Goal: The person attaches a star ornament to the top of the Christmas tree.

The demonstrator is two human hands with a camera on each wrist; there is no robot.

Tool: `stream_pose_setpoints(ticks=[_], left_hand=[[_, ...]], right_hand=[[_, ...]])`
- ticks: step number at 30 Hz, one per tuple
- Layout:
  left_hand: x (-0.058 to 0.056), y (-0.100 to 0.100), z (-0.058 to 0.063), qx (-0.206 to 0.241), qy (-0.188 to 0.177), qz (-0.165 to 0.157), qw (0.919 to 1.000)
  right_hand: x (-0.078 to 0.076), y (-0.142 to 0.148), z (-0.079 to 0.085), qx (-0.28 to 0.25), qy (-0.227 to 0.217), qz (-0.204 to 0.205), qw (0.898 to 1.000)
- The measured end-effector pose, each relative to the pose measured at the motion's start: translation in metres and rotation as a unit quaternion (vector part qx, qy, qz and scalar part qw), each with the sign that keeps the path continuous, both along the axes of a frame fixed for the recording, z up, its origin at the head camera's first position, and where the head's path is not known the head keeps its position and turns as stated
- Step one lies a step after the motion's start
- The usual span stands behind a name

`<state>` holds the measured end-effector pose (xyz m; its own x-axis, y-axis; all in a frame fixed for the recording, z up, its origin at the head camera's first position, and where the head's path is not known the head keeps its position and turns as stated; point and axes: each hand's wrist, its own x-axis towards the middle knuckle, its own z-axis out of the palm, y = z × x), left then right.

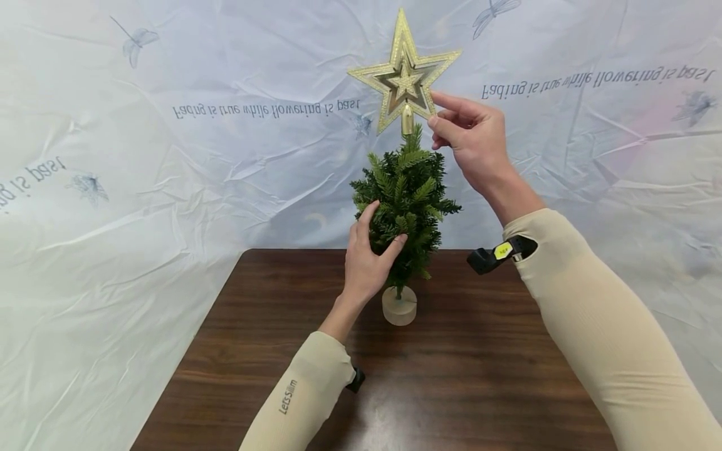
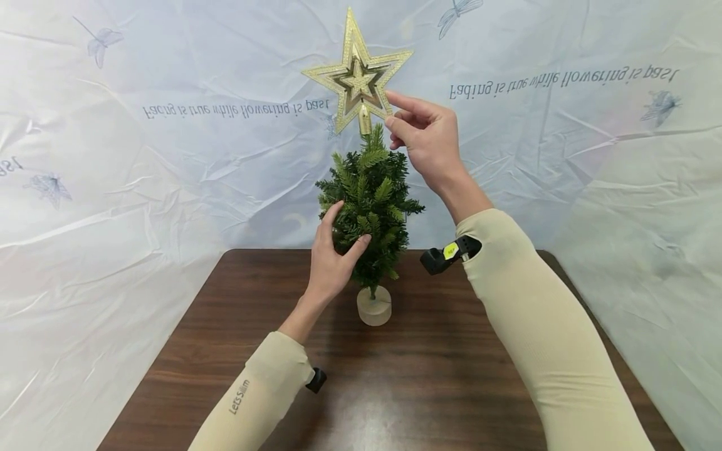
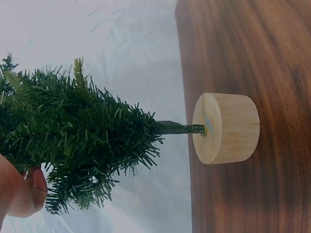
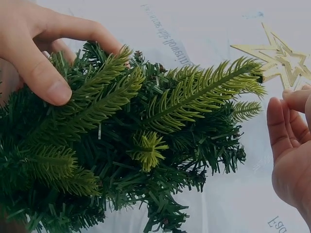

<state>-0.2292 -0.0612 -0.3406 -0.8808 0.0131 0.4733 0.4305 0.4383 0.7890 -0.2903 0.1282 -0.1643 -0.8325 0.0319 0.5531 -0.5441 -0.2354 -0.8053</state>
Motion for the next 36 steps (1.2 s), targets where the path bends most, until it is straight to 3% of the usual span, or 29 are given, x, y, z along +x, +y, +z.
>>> stream_pose_setpoints(ticks=[12, 36], left_hand=[[0.0024, -0.0007, -0.0071, 0.003, -0.010, 0.001, 0.9999], [-0.0007, -0.0023, -0.0029, 0.004, 0.002, -0.003, 1.0000]], right_hand=[[-0.0008, -0.0006, -0.0046, -0.001, 0.005, 0.000, 1.000], [-0.0035, 0.0027, -0.0064, -0.033, 0.017, 0.029, 0.999]])
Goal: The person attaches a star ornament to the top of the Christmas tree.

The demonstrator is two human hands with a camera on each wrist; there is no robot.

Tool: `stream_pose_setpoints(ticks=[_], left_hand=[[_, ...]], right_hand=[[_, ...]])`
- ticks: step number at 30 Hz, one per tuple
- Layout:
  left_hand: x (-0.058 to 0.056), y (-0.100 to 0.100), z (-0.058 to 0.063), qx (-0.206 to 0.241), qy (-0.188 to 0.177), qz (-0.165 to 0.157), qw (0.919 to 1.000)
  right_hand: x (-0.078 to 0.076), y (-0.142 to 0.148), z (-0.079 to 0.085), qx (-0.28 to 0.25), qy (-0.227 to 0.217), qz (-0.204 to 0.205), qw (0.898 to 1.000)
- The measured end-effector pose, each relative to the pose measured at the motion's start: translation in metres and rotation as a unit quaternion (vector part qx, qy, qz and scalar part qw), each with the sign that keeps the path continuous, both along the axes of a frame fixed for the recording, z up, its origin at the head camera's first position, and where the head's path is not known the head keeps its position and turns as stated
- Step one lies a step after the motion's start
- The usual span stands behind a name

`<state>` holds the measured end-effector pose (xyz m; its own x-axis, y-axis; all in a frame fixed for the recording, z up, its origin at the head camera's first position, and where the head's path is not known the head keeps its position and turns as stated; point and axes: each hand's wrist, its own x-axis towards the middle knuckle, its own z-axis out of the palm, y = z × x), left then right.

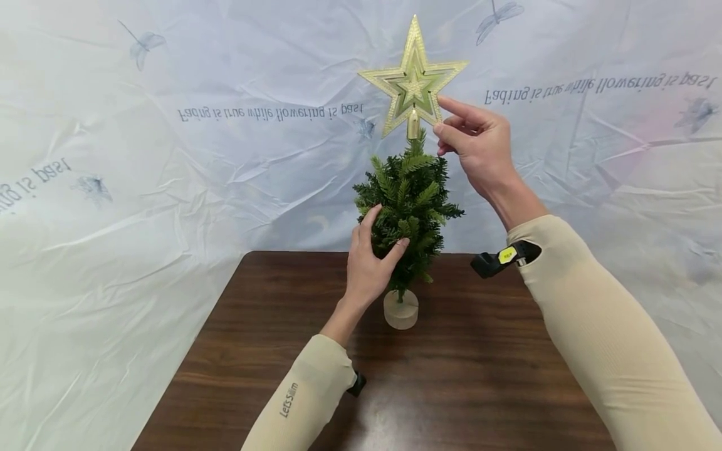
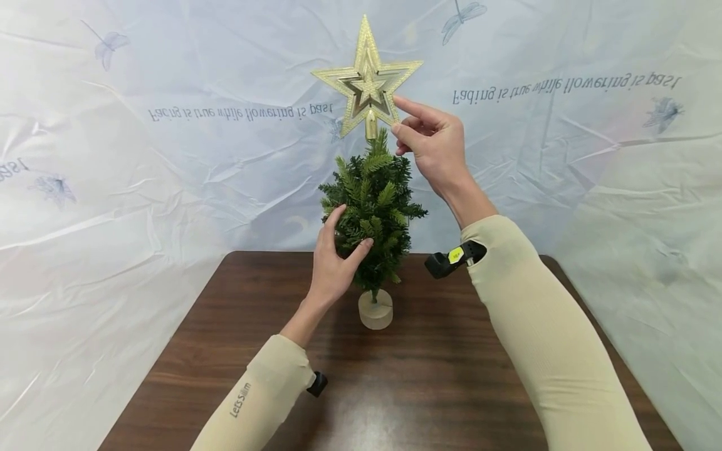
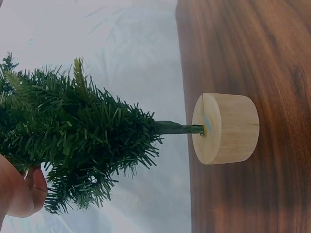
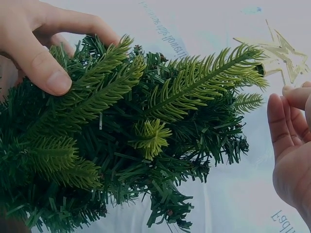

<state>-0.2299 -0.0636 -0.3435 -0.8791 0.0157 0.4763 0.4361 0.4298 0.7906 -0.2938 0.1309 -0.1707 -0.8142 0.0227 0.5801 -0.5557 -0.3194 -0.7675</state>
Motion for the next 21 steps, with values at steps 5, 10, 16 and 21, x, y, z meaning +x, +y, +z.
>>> stream_pose_setpoints(ticks=[5, 10, 16, 21], left_hand=[[0.0009, 0.0020, 0.0002, -0.001, -0.001, 0.002, 1.0000], [0.0025, 0.0026, 0.0004, -0.004, -0.003, 0.006, 1.0000], [0.0037, 0.0022, 0.0008, -0.002, -0.002, 0.006, 1.0000], [0.0038, 0.0021, 0.0009, -0.003, 0.001, 0.005, 1.0000]], right_hand=[[0.0019, 0.0001, 0.0006, 0.010, 0.009, 0.001, 1.000], [0.0028, -0.0021, 0.0007, 0.024, 0.010, -0.010, 1.000], [0.0049, -0.0025, 0.0006, 0.034, 0.008, -0.023, 0.999], [0.0065, -0.0023, 0.0014, 0.031, 0.005, -0.018, 0.999]])
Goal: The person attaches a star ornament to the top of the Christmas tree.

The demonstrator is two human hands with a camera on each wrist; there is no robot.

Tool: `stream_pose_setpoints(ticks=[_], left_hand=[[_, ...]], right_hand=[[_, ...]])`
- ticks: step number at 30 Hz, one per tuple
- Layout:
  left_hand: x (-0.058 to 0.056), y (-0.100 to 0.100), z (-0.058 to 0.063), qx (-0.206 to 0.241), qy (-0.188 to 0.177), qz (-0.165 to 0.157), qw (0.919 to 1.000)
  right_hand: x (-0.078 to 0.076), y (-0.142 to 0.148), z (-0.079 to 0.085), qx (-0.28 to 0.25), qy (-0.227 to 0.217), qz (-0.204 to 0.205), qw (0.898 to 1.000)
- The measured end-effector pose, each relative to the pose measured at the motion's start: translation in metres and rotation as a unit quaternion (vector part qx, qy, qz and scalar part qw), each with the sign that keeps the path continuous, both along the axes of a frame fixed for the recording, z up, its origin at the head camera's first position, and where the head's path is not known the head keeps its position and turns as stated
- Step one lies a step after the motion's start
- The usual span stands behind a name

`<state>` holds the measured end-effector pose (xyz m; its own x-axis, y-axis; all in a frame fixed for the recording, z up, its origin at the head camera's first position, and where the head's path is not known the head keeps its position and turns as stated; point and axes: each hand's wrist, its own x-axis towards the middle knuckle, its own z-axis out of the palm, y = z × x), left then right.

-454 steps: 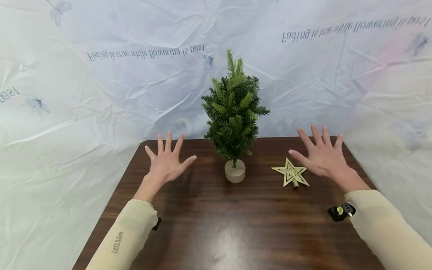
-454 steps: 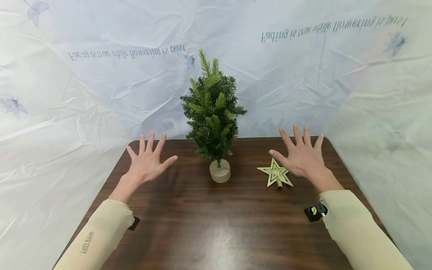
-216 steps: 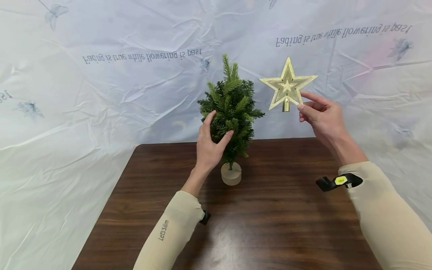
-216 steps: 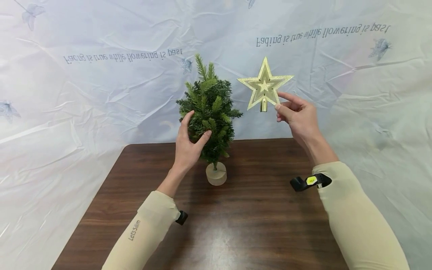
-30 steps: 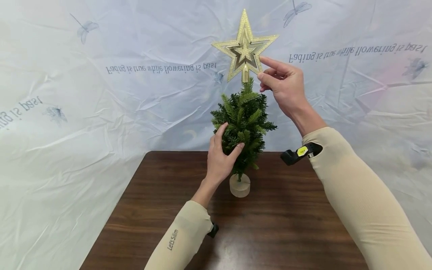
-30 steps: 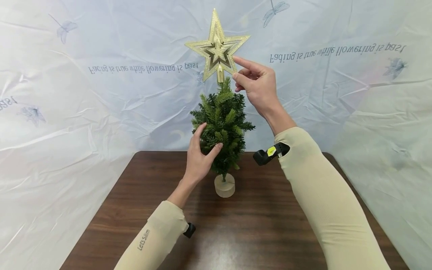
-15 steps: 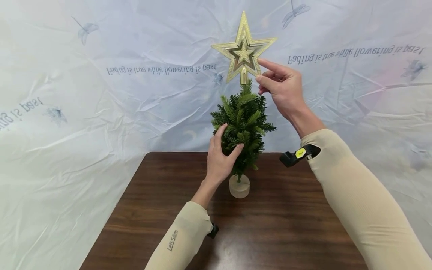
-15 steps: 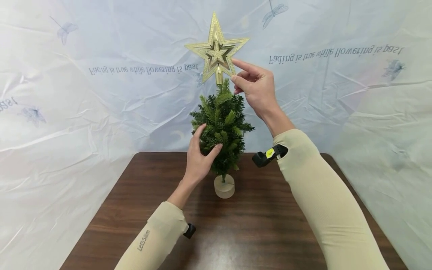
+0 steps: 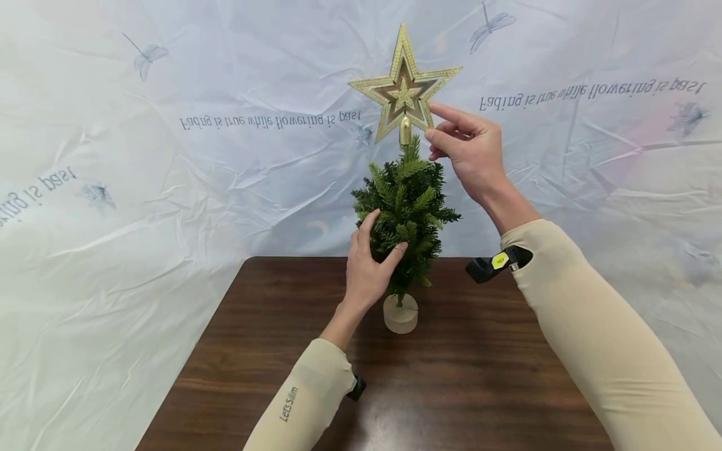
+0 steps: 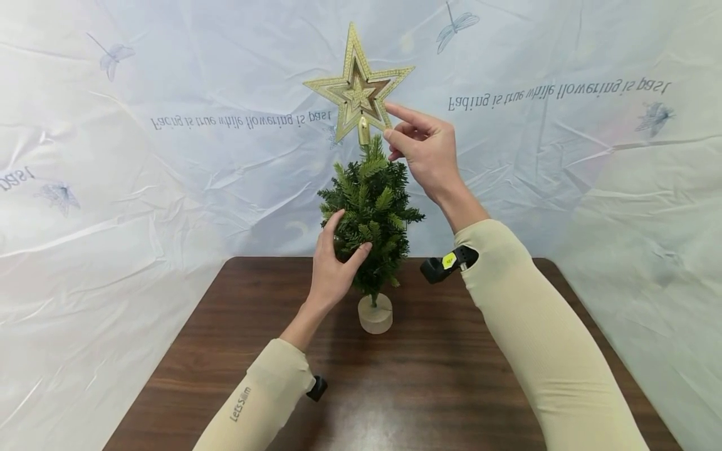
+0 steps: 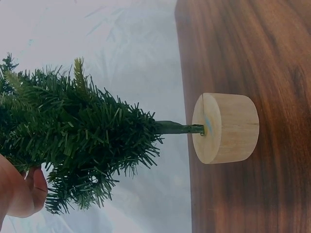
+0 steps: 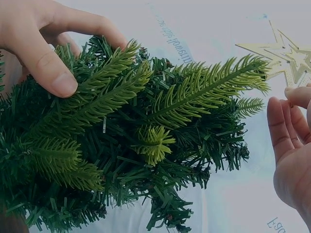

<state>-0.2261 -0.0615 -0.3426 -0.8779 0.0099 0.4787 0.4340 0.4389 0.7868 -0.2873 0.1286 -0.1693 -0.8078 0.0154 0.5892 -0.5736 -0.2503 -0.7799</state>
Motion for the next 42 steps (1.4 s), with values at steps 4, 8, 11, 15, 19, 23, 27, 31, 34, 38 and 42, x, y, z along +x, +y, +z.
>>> stream_pose_setpoints(ticks=[4, 8, 11, 15, 19, 23, 27, 31, 34, 38, 42], left_hand=[[0.000, 0.000, -0.001, -0.001, -0.001, 0.000, 1.0000], [0.001, 0.000, -0.001, -0.001, -0.003, 0.001, 1.0000], [0.001, 0.000, -0.001, 0.000, -0.004, 0.001, 1.0000], [0.001, 0.000, -0.001, 0.003, -0.005, 0.000, 1.0000], [0.002, 0.001, -0.001, 0.004, -0.006, 0.000, 1.0000], [0.002, 0.001, -0.001, 0.004, -0.006, 0.000, 1.0000], [0.002, 0.001, -0.001, 0.002, -0.007, 0.001, 1.0000], [0.002, 0.002, -0.001, 0.001, -0.008, 0.002, 1.0000], [0.002, 0.002, -0.001, 0.001, -0.007, 0.002, 1.0000], [0.002, 0.002, -0.001, -0.001, -0.008, 0.000, 1.0000], [0.002, 0.001, 0.001, -0.004, -0.011, 0.003, 0.9999]], right_hand=[[0.001, 0.001, -0.001, 0.012, 0.002, -0.001, 1.000], [0.002, 0.001, -0.001, 0.027, 0.006, -0.005, 1.000], [0.003, 0.002, -0.001, 0.032, 0.007, -0.005, 0.999], [0.003, 0.002, -0.001, 0.035, 0.007, -0.003, 0.999], [0.004, 0.003, -0.002, 0.037, 0.004, -0.006, 0.999], [0.005, 0.003, -0.002, 0.040, 0.001, -0.010, 0.999], [0.006, 0.005, -0.002, 0.046, 0.001, -0.014, 0.999], [0.008, 0.010, -0.004, 0.057, 0.002, -0.015, 0.998], [0.010, 0.017, -0.005, 0.063, 0.003, -0.015, 0.998], [0.011, 0.027, -0.007, 0.056, 0.003, -0.028, 0.998], [0.010, 0.039, -0.011, 0.044, 0.002, -0.042, 0.998]])
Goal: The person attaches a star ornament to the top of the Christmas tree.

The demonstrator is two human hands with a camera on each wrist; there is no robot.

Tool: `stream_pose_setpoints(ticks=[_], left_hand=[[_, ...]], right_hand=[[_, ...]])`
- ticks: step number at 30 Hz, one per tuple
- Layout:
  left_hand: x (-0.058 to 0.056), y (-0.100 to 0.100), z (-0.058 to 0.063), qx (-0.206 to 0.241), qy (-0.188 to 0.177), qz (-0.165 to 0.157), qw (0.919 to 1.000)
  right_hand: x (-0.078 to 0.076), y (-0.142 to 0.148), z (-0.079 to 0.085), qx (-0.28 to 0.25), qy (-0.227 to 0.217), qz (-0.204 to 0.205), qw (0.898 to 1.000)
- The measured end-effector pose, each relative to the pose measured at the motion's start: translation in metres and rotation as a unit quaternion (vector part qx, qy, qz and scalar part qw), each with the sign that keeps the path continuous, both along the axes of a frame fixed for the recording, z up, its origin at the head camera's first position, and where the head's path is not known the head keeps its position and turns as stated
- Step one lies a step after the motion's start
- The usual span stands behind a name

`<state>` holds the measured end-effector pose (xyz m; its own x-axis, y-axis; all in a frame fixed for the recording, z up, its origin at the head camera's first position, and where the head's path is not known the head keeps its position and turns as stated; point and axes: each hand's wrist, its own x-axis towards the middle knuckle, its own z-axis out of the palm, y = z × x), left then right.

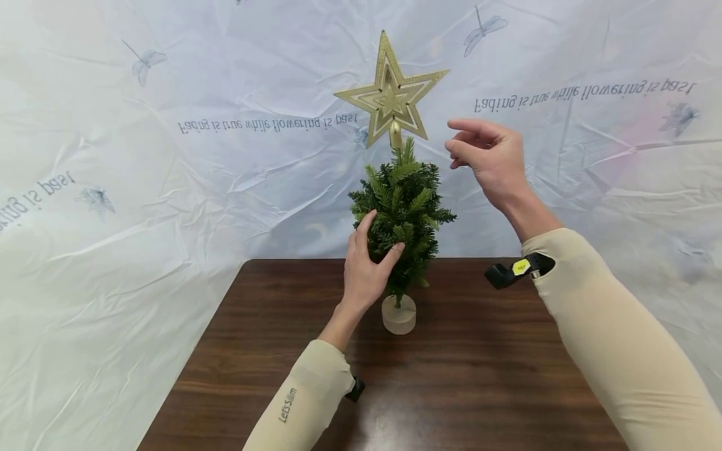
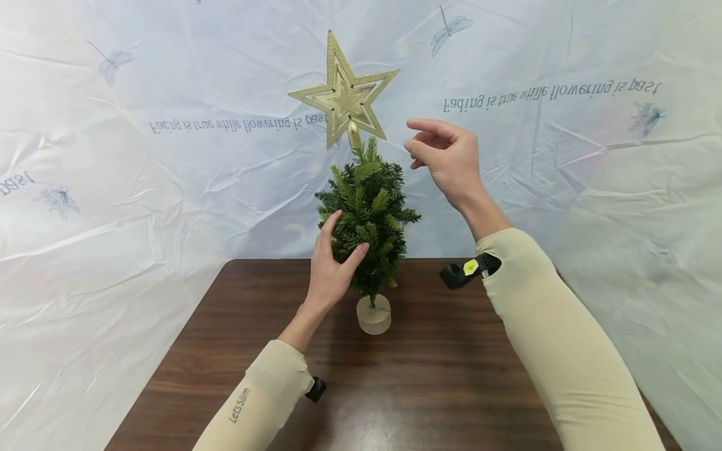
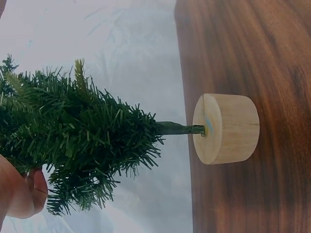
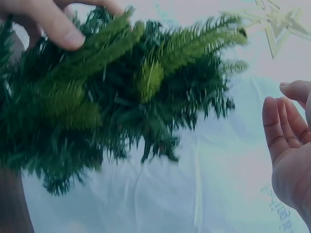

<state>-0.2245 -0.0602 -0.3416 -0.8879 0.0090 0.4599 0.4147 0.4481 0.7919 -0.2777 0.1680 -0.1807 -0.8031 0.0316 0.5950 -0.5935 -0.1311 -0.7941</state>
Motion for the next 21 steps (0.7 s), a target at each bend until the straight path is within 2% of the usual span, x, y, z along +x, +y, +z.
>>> stream_pose_setpoints(ticks=[7, 15, 21], left_hand=[[0.002, -0.002, 0.004, -0.010, 0.018, 0.007, 0.9998], [0.006, -0.003, 0.008, -0.039, 0.036, 0.019, 0.9984], [0.011, -0.006, 0.012, -0.046, 0.036, 0.026, 0.9980]], right_hand=[[0.000, 0.022, -0.016, -0.002, -0.013, -0.037, 0.999], [0.005, 0.046, -0.041, 0.034, -0.040, -0.088, 0.995], [0.009, 0.062, -0.056, 0.094, -0.052, -0.138, 0.985]])
